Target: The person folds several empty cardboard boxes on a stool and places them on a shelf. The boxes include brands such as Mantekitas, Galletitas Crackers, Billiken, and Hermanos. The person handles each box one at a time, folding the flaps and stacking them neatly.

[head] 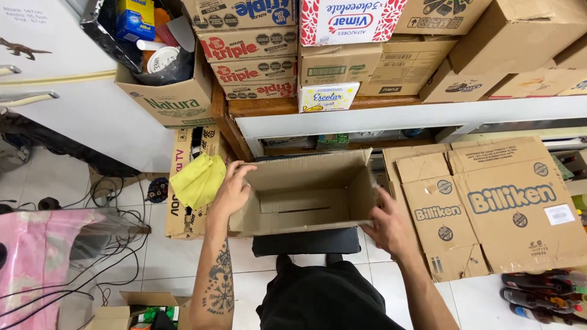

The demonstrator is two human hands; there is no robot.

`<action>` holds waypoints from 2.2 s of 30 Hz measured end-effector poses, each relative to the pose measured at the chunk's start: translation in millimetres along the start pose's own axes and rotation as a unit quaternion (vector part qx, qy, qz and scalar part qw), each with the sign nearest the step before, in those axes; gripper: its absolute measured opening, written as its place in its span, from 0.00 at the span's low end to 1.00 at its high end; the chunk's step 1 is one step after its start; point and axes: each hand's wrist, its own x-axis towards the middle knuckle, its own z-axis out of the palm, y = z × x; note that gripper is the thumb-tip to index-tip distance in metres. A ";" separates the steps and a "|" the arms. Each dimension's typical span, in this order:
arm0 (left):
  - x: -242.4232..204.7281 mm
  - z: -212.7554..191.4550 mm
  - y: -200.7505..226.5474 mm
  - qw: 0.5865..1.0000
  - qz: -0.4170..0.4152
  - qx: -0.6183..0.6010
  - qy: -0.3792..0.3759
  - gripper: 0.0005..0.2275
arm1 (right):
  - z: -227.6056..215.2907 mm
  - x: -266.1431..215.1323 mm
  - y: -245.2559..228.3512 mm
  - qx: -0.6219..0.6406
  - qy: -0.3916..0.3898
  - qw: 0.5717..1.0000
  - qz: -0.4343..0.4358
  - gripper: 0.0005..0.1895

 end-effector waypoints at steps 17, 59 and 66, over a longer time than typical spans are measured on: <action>14.4 14.6 -21.3 0.995 -0.062 -0.077 -0.004 0.40 | 31.1 46.4 -4.7 0.021 -0.054 0.985 0.165 0.28; 16.0 72.7 88.3 0.973 -0.120 0.196 0.030 0.41 | 21.2 72.1 -14.0 0.043 -0.020 0.964 0.260 0.25; 48.8 96.5 177.9 0.985 -0.079 0.062 -0.139 0.44 | 31.4 71.9 -5.1 0.038 -0.013 0.969 0.245 0.25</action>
